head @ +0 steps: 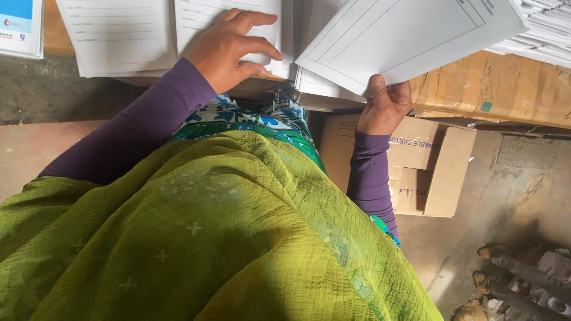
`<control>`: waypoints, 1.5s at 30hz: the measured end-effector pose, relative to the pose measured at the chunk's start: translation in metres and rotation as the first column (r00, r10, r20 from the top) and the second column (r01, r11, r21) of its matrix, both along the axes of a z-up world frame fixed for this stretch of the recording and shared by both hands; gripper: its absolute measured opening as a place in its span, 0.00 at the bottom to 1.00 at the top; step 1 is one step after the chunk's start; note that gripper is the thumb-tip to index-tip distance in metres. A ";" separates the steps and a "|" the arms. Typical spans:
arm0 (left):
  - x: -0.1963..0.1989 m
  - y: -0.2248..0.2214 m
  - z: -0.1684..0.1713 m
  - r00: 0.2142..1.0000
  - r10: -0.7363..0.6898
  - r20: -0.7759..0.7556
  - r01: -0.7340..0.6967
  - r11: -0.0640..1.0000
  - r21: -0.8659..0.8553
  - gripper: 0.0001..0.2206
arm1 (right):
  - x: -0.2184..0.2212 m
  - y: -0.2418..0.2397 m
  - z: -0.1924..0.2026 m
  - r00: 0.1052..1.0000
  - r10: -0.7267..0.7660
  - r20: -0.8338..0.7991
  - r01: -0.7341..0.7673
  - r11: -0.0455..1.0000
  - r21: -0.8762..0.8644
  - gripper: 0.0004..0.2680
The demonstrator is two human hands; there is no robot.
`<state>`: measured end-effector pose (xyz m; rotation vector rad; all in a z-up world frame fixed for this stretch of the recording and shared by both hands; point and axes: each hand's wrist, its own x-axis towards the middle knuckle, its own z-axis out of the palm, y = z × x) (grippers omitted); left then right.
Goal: Manually collating and stacking printed paper sheets to assemble booklets on a production floor.
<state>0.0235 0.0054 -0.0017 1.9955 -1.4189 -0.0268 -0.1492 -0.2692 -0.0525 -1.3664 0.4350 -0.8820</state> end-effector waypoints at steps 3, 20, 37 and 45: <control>-0.009 0.002 0.008 0.992 0.101 0.074 -0.099 0.994 -0.034 0.14 | -0.001 -0.002 -0.003 1.000 -0.015 0.005 0.015 1.000 0.017 0.11; -0.011 0.053 -0.016 0.695 0.445 -0.565 -0.684 0.651 -0.329 0.21 | 0.007 0.011 0.011 0.960 0.218 0.177 -0.230 0.972 0.050 0.16; -0.002 0.092 -0.145 0.543 0.805 0.238 -0.752 0.592 -0.290 0.20 | 0.046 0.063 -0.069 0.936 0.351 -0.036 -0.336 0.919 0.208 0.12; -0.017 0.063 -0.093 0.827 0.485 -0.286 -0.563 0.704 -0.434 0.17 | 0.047 0.055 -0.086 0.926 0.375 -0.048 -0.358 0.911 0.203 0.12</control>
